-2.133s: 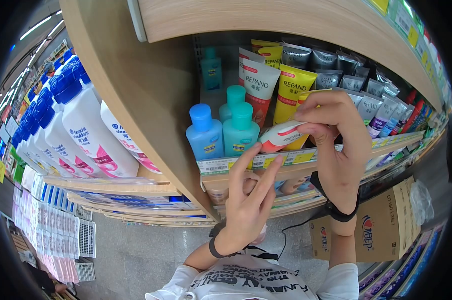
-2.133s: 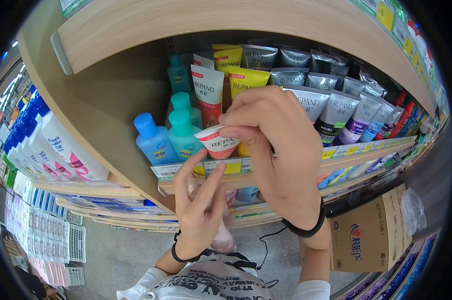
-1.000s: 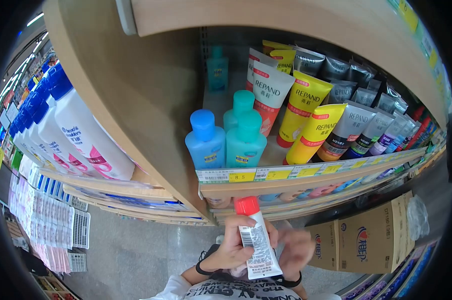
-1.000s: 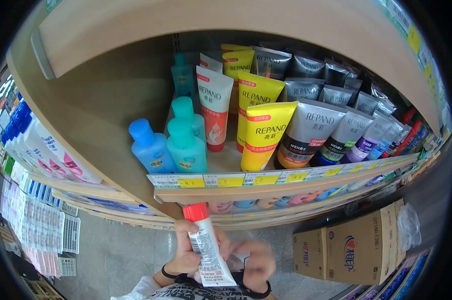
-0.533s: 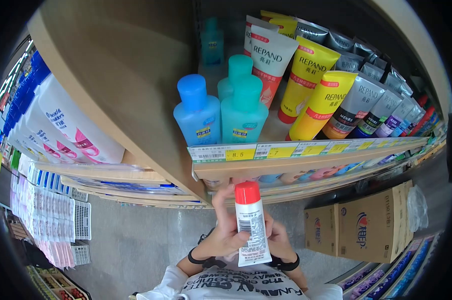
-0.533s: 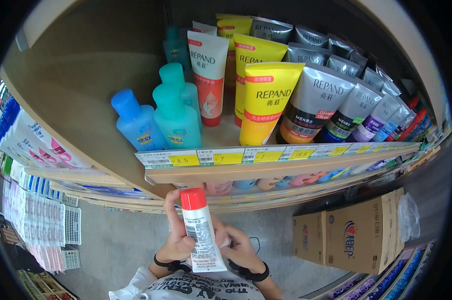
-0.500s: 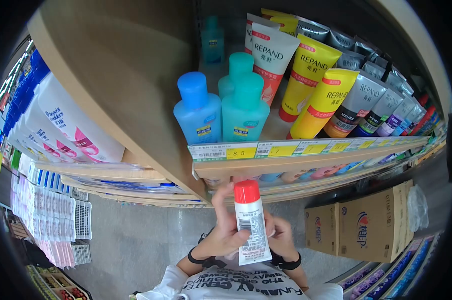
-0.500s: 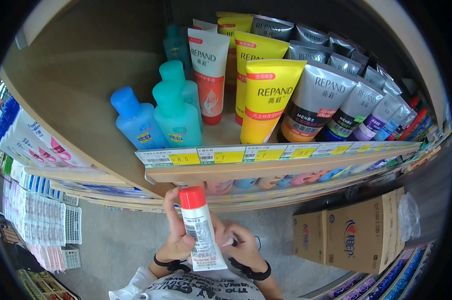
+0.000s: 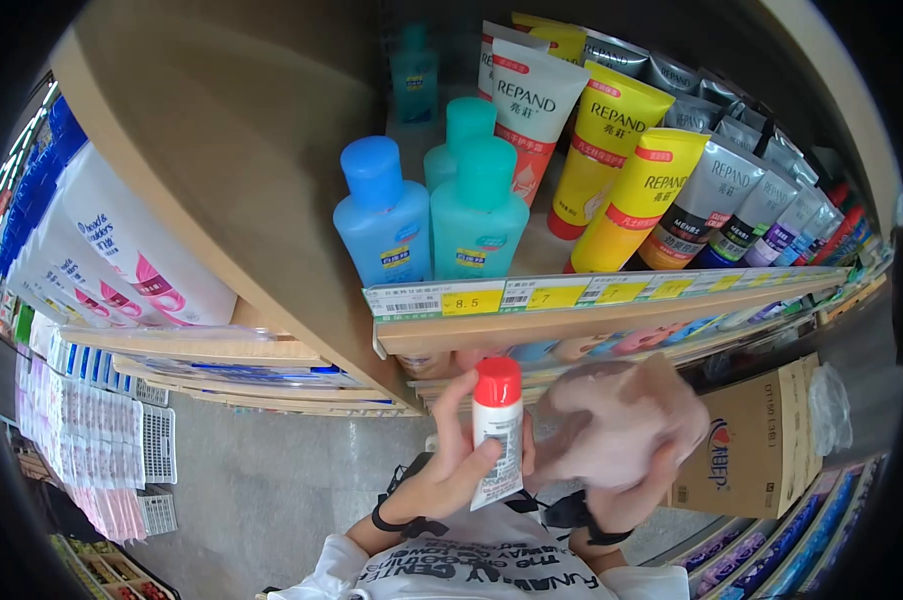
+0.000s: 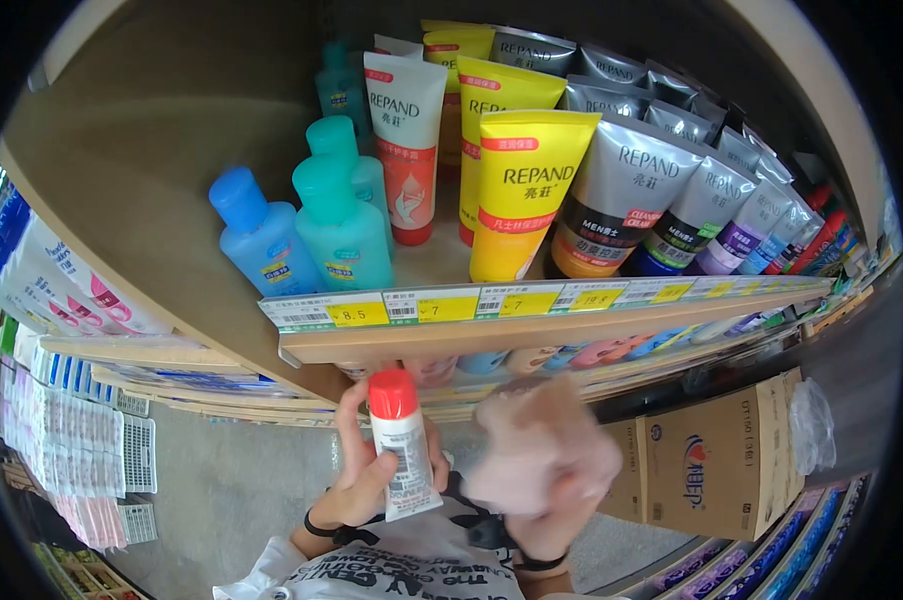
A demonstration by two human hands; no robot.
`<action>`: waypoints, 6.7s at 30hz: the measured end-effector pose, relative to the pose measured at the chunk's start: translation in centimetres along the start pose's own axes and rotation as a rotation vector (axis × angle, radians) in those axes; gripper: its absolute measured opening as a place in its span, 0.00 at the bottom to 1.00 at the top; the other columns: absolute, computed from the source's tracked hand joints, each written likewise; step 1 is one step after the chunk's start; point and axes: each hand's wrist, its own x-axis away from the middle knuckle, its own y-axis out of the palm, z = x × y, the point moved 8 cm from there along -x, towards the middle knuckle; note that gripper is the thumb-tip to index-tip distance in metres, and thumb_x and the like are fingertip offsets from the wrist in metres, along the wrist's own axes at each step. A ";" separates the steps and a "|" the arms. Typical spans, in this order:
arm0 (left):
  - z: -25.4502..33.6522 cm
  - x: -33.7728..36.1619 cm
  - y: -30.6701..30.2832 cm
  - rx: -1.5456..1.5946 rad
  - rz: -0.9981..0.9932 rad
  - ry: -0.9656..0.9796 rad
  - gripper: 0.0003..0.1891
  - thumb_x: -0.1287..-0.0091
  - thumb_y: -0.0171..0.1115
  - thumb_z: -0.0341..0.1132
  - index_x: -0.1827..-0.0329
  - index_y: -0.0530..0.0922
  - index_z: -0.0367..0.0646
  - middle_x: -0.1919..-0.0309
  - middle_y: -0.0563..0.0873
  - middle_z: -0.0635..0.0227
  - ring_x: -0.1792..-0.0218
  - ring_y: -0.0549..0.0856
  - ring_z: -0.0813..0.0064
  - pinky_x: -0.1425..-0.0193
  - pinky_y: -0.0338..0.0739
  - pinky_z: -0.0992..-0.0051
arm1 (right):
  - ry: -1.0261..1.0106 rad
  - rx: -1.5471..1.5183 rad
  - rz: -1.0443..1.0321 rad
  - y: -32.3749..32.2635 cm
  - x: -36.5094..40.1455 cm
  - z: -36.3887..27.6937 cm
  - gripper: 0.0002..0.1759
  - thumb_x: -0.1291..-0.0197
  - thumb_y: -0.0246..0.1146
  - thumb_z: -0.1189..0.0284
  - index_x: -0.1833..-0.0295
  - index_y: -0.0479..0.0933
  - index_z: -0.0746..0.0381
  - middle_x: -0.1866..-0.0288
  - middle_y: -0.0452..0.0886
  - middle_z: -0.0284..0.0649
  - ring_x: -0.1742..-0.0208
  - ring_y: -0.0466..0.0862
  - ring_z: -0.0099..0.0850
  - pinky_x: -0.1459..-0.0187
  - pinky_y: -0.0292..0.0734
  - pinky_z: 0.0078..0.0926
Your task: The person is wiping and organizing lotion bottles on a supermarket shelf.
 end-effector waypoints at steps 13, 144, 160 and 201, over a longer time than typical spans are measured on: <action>1.0 1.0 2.1 -1.014 -0.415 0.173 0.34 0.45 0.65 0.31 0.39 0.55 0.34 0.41 0.66 0.46 0.44 0.73 0.55 0.40 0.65 0.70 | -0.280 0.878 -0.553 5.6 1.6 4.1 0.39 0.50 0.65 0.75 0.37 0.50 0.63 0.44 0.65 0.43 0.45 0.68 0.31 0.41 0.60 0.31; 6.0 1.8 2.2 -0.780 0.123 0.861 0.10 0.37 0.53 0.47 0.61 0.75 0.53 0.65 0.81 0.59 0.67 0.80 0.63 0.67 0.72 0.70 | 0.218 0.543 -1.037 5.4 5.0 10.7 0.34 0.50 0.64 0.67 0.39 0.60 0.66 0.44 0.71 0.47 0.45 0.75 0.41 0.46 0.70 0.29; 4.1 1.4 2.6 -0.449 0.072 0.774 0.15 0.49 0.67 0.27 0.60 0.74 0.52 0.65 0.76 0.61 0.71 0.79 0.67 0.64 0.74 0.73 | 0.515 0.052 -0.541 3.6 3.3 9.8 0.30 0.54 0.67 0.74 0.46 0.61 0.64 0.51 0.70 0.38 0.50 0.72 0.26 0.48 0.68 0.21; 4.5 1.0 3.3 -0.897 0.057 0.815 0.17 0.45 0.57 0.59 0.64 0.80 0.60 0.61 0.72 0.72 0.62 0.68 0.71 0.53 0.62 0.73 | -0.028 0.516 -0.581 5.3 2.3 7.8 0.14 0.48 0.57 0.72 0.56 0.67 0.65 0.66 0.71 0.37 0.65 0.74 0.31 0.59 0.70 0.23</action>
